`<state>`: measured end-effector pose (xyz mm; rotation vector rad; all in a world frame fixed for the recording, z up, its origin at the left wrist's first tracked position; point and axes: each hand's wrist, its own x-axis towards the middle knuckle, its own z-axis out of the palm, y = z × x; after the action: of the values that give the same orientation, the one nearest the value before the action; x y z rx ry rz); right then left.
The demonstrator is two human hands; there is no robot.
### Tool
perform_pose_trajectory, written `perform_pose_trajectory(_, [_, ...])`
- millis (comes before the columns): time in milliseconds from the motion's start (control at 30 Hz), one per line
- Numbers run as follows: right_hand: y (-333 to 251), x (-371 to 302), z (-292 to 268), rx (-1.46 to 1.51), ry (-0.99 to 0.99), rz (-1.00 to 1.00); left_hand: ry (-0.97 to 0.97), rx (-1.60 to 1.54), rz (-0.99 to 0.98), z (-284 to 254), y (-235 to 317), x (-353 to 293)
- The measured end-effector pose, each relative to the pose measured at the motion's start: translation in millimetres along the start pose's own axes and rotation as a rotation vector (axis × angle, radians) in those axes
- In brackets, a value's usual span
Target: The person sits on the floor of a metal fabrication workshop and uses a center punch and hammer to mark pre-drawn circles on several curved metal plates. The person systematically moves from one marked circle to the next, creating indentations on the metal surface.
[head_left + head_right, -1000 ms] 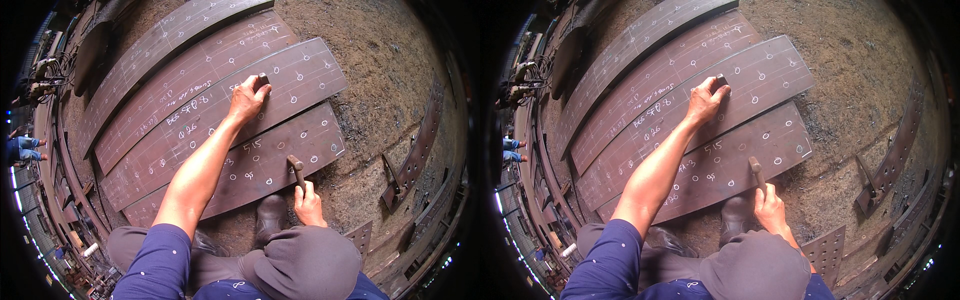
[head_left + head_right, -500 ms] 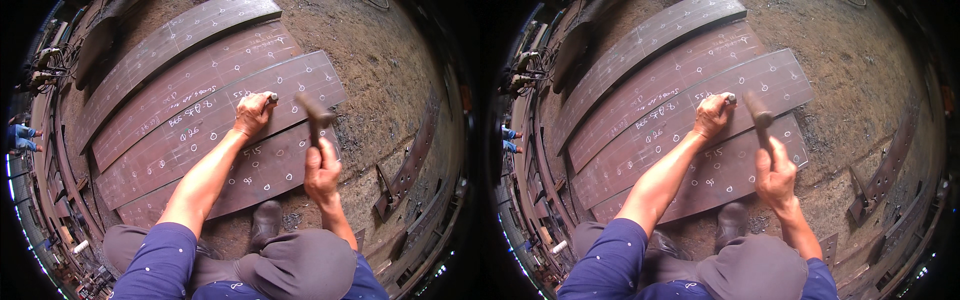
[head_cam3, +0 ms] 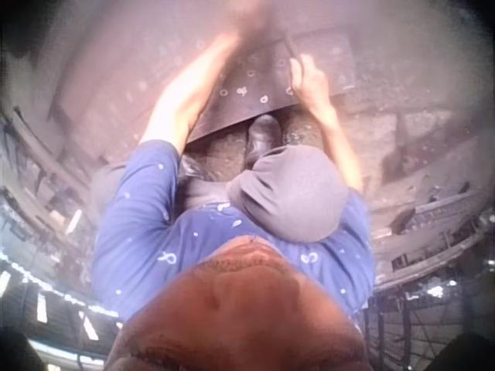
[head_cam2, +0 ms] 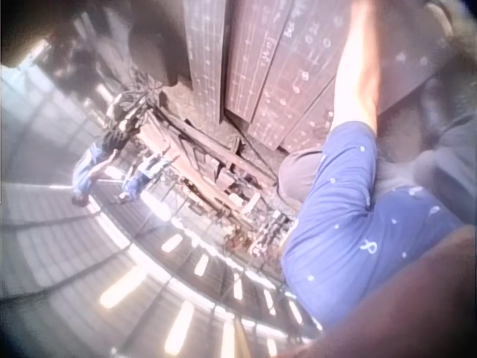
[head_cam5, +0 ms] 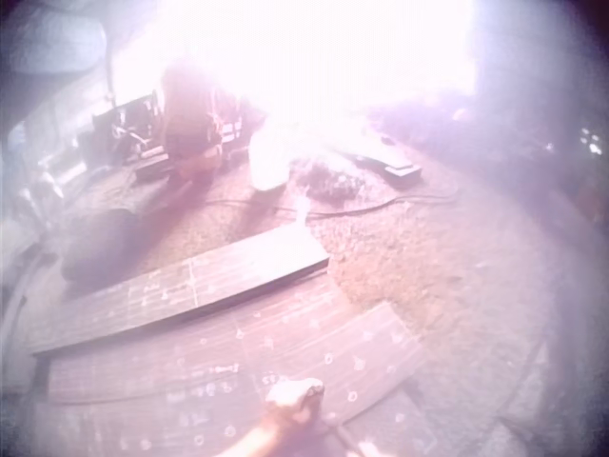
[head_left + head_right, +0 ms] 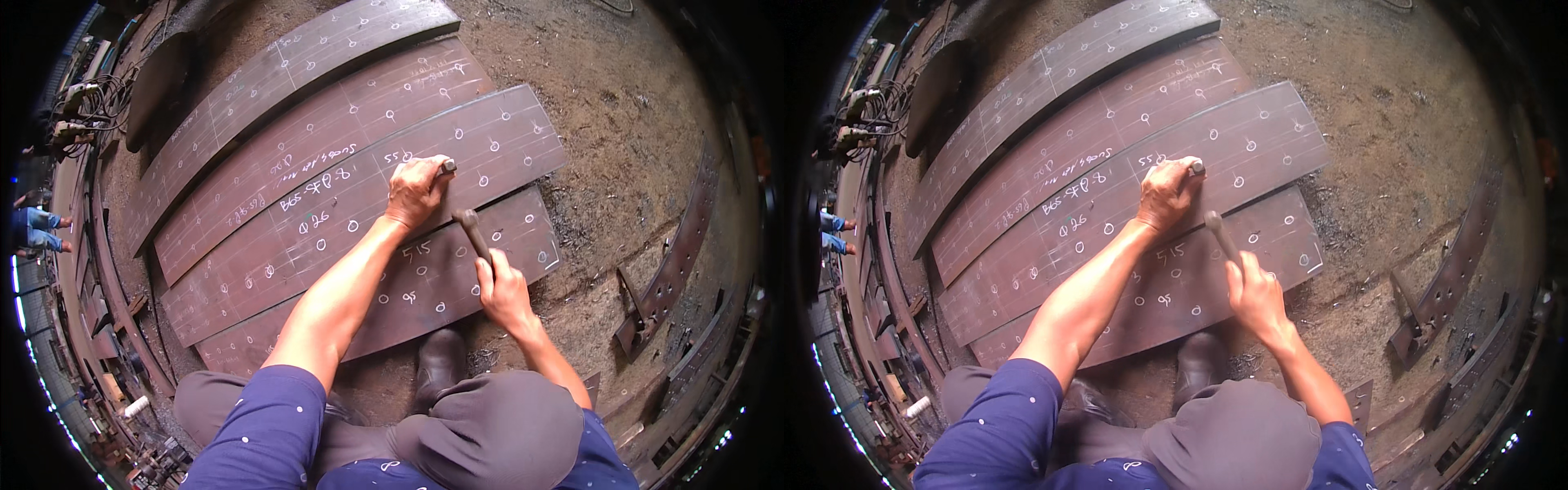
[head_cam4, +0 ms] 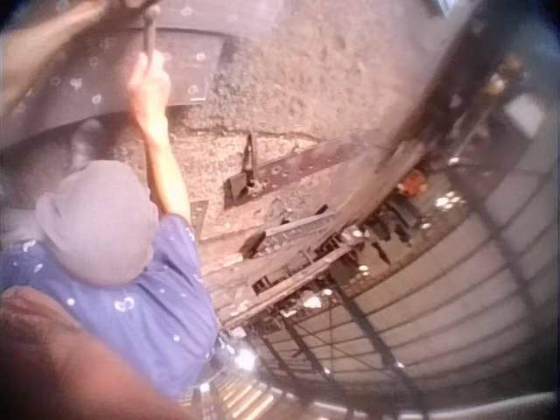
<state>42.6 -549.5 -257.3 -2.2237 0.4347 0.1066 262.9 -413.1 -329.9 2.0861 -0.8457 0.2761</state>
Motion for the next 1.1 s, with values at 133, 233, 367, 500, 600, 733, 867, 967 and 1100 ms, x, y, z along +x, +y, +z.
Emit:
perform_pose_trajectory(133, [12.4, -63.7, 0.8, -0.013, 0.026, 0.087, -0.072, -0.026, -0.105, -5.5, -0.4, 3.9])
perform_pose_trajectory(233, [31.9, -92.4, -5.5, -0.068, 0.061, 0.131, -0.1, -0.085, -0.229, -2.4, 7.9, 9.8])
perform_pose_trajectory(367, [51.7, -109.9, -4.0, -0.011, 0.088, 0.207, -0.163, -0.276, -0.404, 12.4, 29.8, 45.7])
perform_pose_trajectory(500, [39.9, -107.1, -0.5, 0.102, 0.066, 0.306, -0.319, -0.29, -0.435, 33.1, 34.4, 89.7])
perform_pose_trajectory(600, [39.9, -108.2, 1.6, 0.111, 0.041, 0.33, -0.386, -0.311, -0.445, 46.1, 35.9, 105.9])
perform_pose_trajectory(733, [39.1, -107.8, 0.4, 0.117, 0.034, 0.343, -0.41, -0.269, -0.478, 53.2, 32.9, 108.8])
perform_pose_trajectory(867, [39.9, -107.5, 0.3, 0.108, 0.041, 0.331, -0.431, -0.247, -0.463, 54.6, 32.8, 108.6])
perform_pose_trajectory(967, [41.1, -107.4, 0.8, 0.102, 0.038, 0.322, -0.427, -0.236, -0.462, 55.0, 33.8, 108.8])
perform_pose_trajectory(1100, [40.2, -106.9, -0.7, 0.093, 0.032, 0.307, -0.41, -0.231, -0.465, 56.5, 33.8, 107.5])
